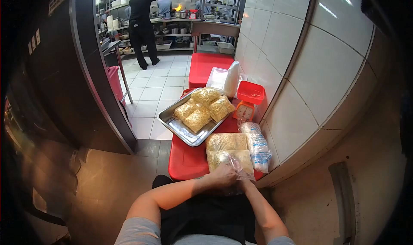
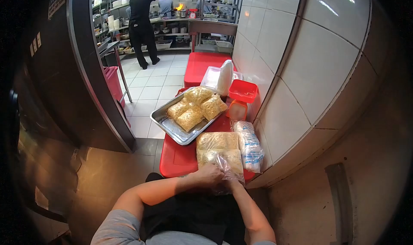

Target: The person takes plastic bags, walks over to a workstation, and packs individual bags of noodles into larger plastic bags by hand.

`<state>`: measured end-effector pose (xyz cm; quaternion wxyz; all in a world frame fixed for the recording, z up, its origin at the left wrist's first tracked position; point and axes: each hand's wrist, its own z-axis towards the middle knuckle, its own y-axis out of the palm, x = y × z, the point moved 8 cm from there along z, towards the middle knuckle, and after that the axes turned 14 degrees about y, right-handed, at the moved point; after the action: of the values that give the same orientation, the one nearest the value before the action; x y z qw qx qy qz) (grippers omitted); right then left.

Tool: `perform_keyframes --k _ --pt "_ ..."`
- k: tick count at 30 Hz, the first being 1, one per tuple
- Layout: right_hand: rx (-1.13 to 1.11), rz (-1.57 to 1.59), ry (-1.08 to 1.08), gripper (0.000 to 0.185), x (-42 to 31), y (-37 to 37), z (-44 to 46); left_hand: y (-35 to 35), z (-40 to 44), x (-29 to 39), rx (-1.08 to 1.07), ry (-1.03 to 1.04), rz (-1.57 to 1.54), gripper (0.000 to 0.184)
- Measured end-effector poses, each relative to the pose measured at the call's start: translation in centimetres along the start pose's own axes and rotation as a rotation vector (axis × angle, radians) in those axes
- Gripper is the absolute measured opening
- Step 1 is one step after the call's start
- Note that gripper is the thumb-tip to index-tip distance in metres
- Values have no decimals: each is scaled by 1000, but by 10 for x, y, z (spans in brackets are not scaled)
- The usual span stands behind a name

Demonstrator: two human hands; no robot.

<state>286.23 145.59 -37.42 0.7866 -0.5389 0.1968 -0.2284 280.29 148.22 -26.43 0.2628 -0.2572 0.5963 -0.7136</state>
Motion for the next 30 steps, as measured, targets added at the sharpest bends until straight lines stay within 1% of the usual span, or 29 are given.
perform_keyframes --k 2,3,4,7,8,11,14,16,19,22,25,26,29,30 --pt "-97 417 265 78 41 43 27 -13 2 11 67 109 -52 16" --pt "-138 456 324 76 35 24 37 -15 2 16 99 162 -82 15" --pt "-176 494 385 74 25 -2 49 -2 4 13 173 183 -84 12" --pt "-51 534 353 77 18 -17 70 -7 7 20 111 168 -31 12" --pt "18 509 301 83 19 -12 73 -5 8 21 100 162 -22 12" --pt "-182 533 379 83 13 -26 63 -2 11 20 91 140 -27 12" --pt "-88 484 408 81 12 -9 39 -7 -1 12 115 69 -93 14" --pt "-41 445 462 83 9 -17 45 -11 -7 4 120 33 -128 14" --pt "-26 436 462 84 -1 -24 54 -8 0 14 236 44 -26 16" --pt "-25 443 433 85 -8 -24 59 -5 -3 8 217 -52 -65 18" --pt "-32 429 416 86 -15 -26 54 -3 -2 7 71 -40 53 14" --pt "-38 423 414 86 -18 -27 48 1 0 3 123 -65 -34 15" --pt "-30 399 409 88 -29 -30 27 -2 4 -6 270 -182 -12 19" --pt "-26 394 403 88 -32 -32 20 6 6 -11 228 -216 3 30"
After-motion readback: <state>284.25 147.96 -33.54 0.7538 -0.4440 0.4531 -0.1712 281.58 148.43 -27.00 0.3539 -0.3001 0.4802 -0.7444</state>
